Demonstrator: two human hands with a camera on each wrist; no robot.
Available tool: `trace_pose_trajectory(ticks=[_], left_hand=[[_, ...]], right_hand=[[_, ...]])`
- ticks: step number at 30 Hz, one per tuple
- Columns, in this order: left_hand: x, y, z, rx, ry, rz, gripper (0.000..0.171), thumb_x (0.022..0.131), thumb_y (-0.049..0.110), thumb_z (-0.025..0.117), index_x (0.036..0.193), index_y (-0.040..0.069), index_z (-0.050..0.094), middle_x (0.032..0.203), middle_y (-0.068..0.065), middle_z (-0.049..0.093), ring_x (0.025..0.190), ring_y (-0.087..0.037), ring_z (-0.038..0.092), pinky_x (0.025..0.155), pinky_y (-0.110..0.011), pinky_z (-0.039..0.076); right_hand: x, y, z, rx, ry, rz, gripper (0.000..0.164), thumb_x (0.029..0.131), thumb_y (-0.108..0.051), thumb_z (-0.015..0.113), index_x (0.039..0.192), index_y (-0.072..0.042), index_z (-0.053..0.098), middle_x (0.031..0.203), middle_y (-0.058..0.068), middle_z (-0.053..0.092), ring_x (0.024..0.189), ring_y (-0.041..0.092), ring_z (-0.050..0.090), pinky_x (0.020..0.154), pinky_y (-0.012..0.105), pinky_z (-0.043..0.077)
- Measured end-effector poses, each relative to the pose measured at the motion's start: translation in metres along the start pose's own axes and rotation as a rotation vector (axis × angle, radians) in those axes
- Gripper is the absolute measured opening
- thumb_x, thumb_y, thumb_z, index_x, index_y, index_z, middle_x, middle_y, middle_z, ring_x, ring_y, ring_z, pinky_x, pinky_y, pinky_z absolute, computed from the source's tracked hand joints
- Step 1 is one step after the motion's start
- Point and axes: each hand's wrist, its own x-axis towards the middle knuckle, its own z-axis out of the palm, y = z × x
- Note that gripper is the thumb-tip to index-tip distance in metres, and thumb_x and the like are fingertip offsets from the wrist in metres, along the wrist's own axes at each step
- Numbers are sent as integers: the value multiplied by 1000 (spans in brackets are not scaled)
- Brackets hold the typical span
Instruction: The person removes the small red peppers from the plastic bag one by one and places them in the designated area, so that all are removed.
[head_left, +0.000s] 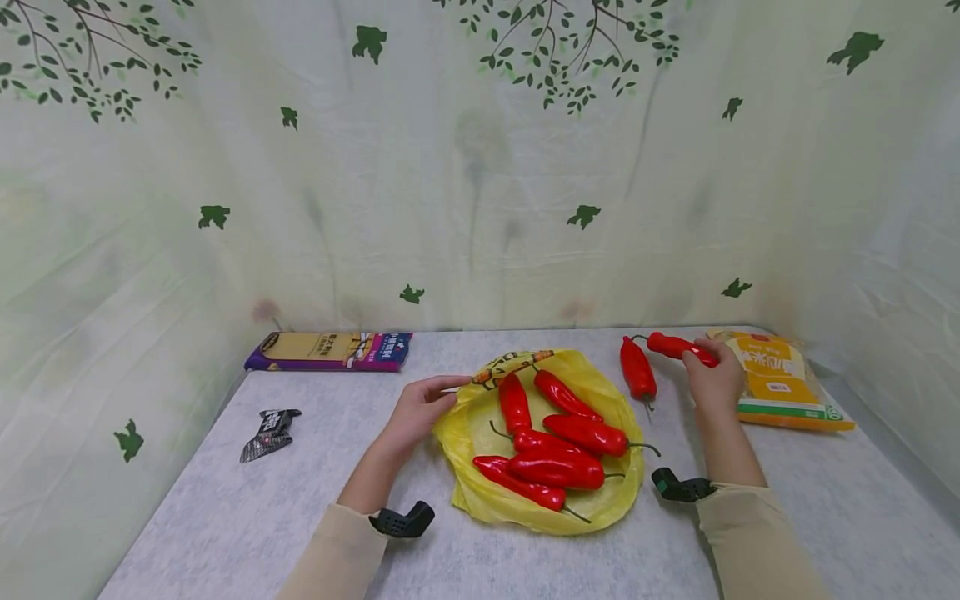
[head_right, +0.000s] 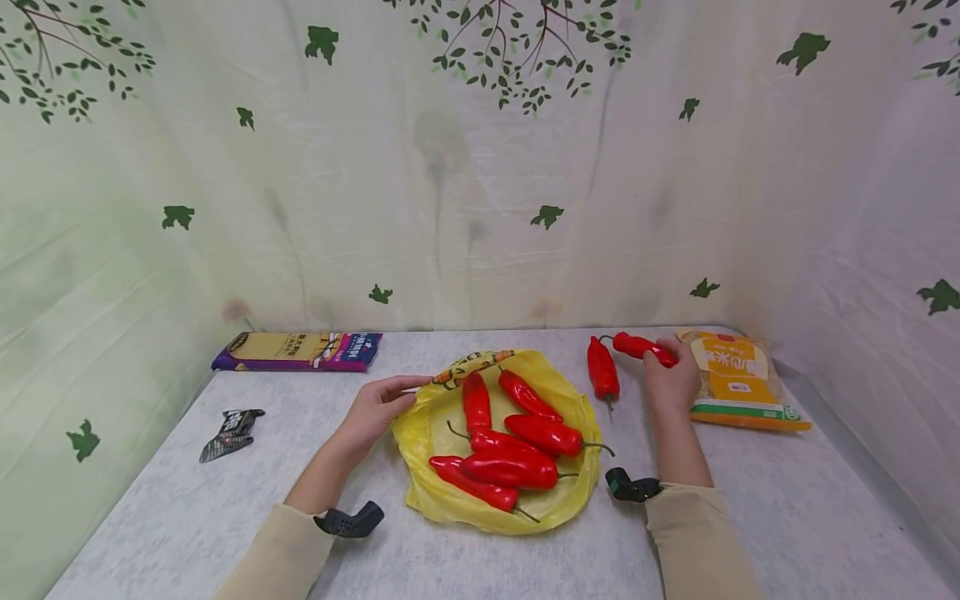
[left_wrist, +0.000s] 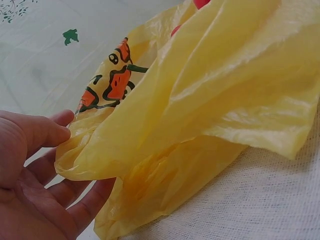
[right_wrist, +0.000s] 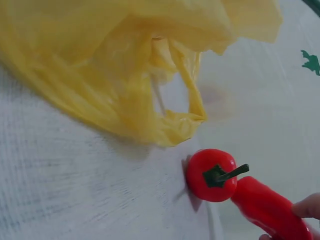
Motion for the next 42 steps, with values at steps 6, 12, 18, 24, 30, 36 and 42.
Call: trace_pose_trajectory(ticks=[6, 12, 18, 24, 30, 36, 42], left_hand=[[0, 0, 0, 5, 3, 0, 32, 99, 11, 57, 127, 20, 70, 141, -3, 61, 123, -22, 60, 104, -37, 53], [0, 0, 1, 8, 3, 1, 32, 99, 11, 57, 126, 20, 70, 140, -2, 61, 124, -21, 59, 104, -37, 53], [-1, 1, 0, -1, 1, -7, 32, 99, 10, 57, 126, 20, 70, 140, -2, 61, 125, -22, 59, 104, -37, 53], [1, 0, 0, 7, 0, -14, 31, 99, 12, 58, 126, 21, 70, 141, -2, 61, 125, -22, 59, 104, -37, 53], [2, -1, 0, 10, 2, -24, 31, 99, 13, 58, 126, 22, 70, 140, -2, 61, 124, -22, 59, 104, -37, 53], [2, 1, 0, 7, 5, -13, 31, 99, 11, 57, 127, 20, 70, 140, -3, 61, 124, -23, 59, 104, -36, 53], [0, 3, 2, 12, 14, -25, 32, 99, 12, 57, 128, 20, 69, 142, -4, 60, 124, -24, 59, 105, -37, 52]], right_hand=[[1, 4, 3, -91, 18, -46, 48, 101, -28, 55, 148, -21, 47, 162, 4, 35, 144, 26, 33, 115, 43, 43], [2, 7, 7, -214, -3, -108, 47, 101, -24, 55, 146, -12, 46, 155, 14, 42, 138, 33, 38, 113, 49, 45], [2, 11, 9, -352, -46, -140, 51, 98, -22, 58, 144, -6, 46, 147, 23, 45, 131, 39, 42, 107, 52, 49], [3, 14, 8, -491, -113, -150, 56, 94, -22, 63, 143, -1, 44, 135, 28, 49, 117, 40, 45, 94, 48, 55], [3, 16, 8, -554, -145, -148, 58, 93, -23, 64, 142, 1, 44, 129, 28, 52, 110, 38, 47, 87, 44, 55], [3, 15, 8, -569, -159, -122, 61, 93, -25, 66, 142, 1, 42, 128, 28, 52, 110, 37, 48, 86, 43, 57], [2, 15, 7, -595, -174, -108, 63, 93, -28, 66, 143, 2, 40, 127, 28, 52, 107, 36, 50, 79, 38, 57]])
